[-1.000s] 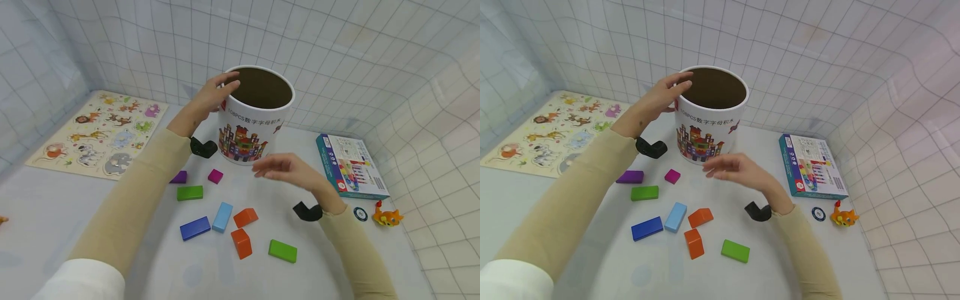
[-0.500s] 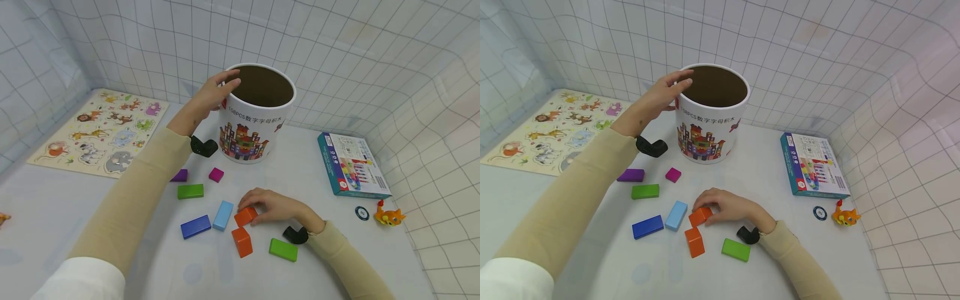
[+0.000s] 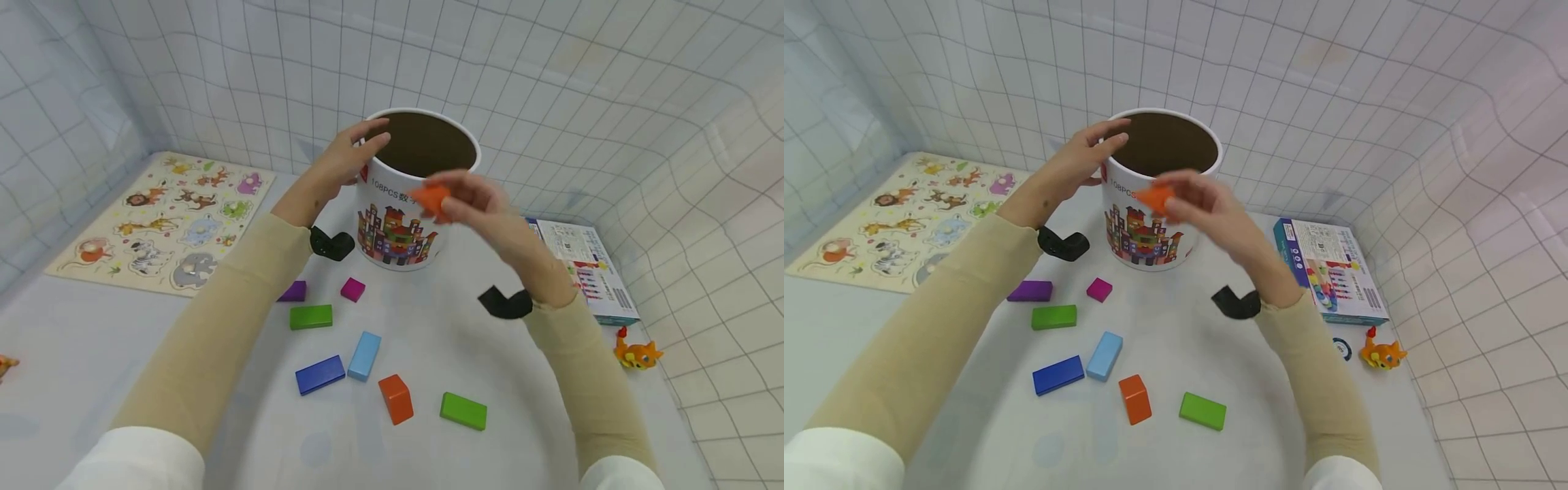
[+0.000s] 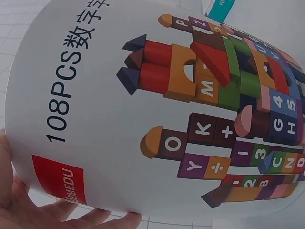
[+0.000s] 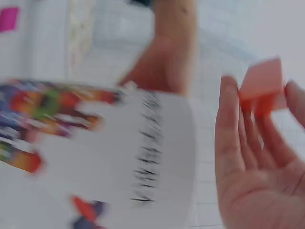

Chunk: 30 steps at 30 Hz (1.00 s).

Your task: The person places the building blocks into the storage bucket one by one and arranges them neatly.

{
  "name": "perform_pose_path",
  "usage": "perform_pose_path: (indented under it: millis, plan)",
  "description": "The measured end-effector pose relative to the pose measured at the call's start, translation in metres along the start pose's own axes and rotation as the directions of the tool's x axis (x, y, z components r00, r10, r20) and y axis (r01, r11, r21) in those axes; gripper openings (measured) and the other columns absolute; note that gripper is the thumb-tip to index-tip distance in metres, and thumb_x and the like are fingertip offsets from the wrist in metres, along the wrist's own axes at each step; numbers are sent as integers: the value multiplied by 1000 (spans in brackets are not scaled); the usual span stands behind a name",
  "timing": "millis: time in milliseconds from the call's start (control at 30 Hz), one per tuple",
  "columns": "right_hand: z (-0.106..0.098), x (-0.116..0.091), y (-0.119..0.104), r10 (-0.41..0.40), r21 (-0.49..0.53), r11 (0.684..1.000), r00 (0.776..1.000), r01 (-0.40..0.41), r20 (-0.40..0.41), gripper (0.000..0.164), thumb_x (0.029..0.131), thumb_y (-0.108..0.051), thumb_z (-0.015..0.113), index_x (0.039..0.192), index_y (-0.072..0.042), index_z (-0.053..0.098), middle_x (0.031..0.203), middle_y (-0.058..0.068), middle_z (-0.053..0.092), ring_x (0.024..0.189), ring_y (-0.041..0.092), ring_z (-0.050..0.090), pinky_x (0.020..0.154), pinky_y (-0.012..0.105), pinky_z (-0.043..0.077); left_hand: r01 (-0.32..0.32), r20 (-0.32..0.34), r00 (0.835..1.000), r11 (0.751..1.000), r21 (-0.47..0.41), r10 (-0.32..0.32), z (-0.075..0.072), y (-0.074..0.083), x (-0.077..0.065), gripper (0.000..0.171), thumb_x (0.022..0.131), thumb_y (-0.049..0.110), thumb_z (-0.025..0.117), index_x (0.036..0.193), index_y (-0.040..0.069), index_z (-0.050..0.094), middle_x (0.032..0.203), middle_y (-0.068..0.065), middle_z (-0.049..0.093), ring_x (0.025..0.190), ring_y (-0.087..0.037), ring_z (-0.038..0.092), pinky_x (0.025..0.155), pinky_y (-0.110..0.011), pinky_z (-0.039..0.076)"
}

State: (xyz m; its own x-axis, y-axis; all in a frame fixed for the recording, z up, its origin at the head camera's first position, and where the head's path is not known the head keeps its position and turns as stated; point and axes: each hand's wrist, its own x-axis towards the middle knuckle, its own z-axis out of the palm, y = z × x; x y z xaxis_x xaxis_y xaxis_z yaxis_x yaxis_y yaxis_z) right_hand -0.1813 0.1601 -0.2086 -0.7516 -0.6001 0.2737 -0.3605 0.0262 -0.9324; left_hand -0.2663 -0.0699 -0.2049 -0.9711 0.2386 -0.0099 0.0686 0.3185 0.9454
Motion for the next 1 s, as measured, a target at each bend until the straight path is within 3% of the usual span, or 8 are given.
perform_pose_path:
  millis: [67, 167, 333, 467, 633, 767, 900, 1000]
  plan:
    - [-12, 23, -15, 32, 60, 998, 994, -25, -106, 32, 90, -16, 51, 120, -4, 49, 116, 17, 50, 97, 31, 54, 84, 31, 45, 8, 7, 1000, 1000, -11, -8, 0, -1, 0, 50, 86, 51, 45, 134, 43, 32, 145, 9, 18, 128, -24, 26, 97, -51, 27]
    - [-26, 56, -23, 199, 95, 978, 966, -185, -165, 35, 89, -20, 52, 120, -4, 48, 119, 15, 47, 101, 29, 54, 87, 31, 44, 13, 16, 1000, 1000, -22, -13, 0, -3, 0, 50, 86, 51, 45, 134, 42, 32, 145, 8, 19, 128, -24, 25, 98, -51, 27]
    - [-38, 90, -18, 460, -207, 857, 882, -472, -107, 40, 89, -30, 52, 123, -9, 49, 116, 8, 51, 99, 22, 54, 87, 29, 43, 9, 29, 1000, 1000, -29, -8, 1, -4, 0, 51, 87, 50, 45, 135, 41, 31, 145, 7, 19, 128, -24, 26, 98, -51, 27]
    - [-41, 107, -12, 557, -372, 762, 829, -531, -43, 37, 88, -32, 52, 119, -11, 54, 110, 6, 56, 96, 19, 57, 84, 29, 45, -11, 27, 1000, 1000, -11, 11, 0, -3, 0, 52, 87, 51, 44, 136, 40, 30, 146, 8, 15, 129, -25, 25, 98, -50, 28]
    - [-39, 118, -6, 607, -456, 720, 793, -522, 51, 28, 92, -27, 49, 112, -11, 58, 106, 7, 61, 92, 19, 60, 80, 30, 47, -13, 18, 1000, 1000, -28, 13, -1, -2, -1, 51, 87, 50, 45, 135, 40, 31, 146, 8, 16, 129, -23, 25, 99, -50, 26]
    - [-37, 117, -3, 560, -466, 740, 828, -485, 28, 25, 93, -23, 47, 108, -10, 62, 106, 5, 62, 93, 16, 59, 80, 29, 46, -12, 21, 1000, 999, -38, 13, 0, -3, -2, 51, 87, 49, 45, 135, 40, 31, 145, 8, 19, 127, -23, 27, 98, -50, 27]
    - [-32, 103, -6, 366, -282, 886, 928, -369, -66, 27, 92, -20, 48, 110, -5, 61, 108, 8, 61, 98, 16, 58, 85, 28, 45, -16, 17, 1000, 1000, -25, 17, 0, -2, -2, 52, 87, 50, 45, 136, 39, 30, 145, 7, 19, 127, -23, 29, 97, -50, 28]
    - [-23, 77, -13, 143, -49, 987, 980, -151, -141, 27, 90, -14, 50, 110, 0, 59, 111, 13, 58, 102, 21, 57, 88, 30, 43, -21, 14, 1000, 1000, -14, 21, -1, 0, -1, 53, 87, 51, 44, 136, 40, 30, 145, 7, 19, 127, -23, 29, 97, -50, 29]
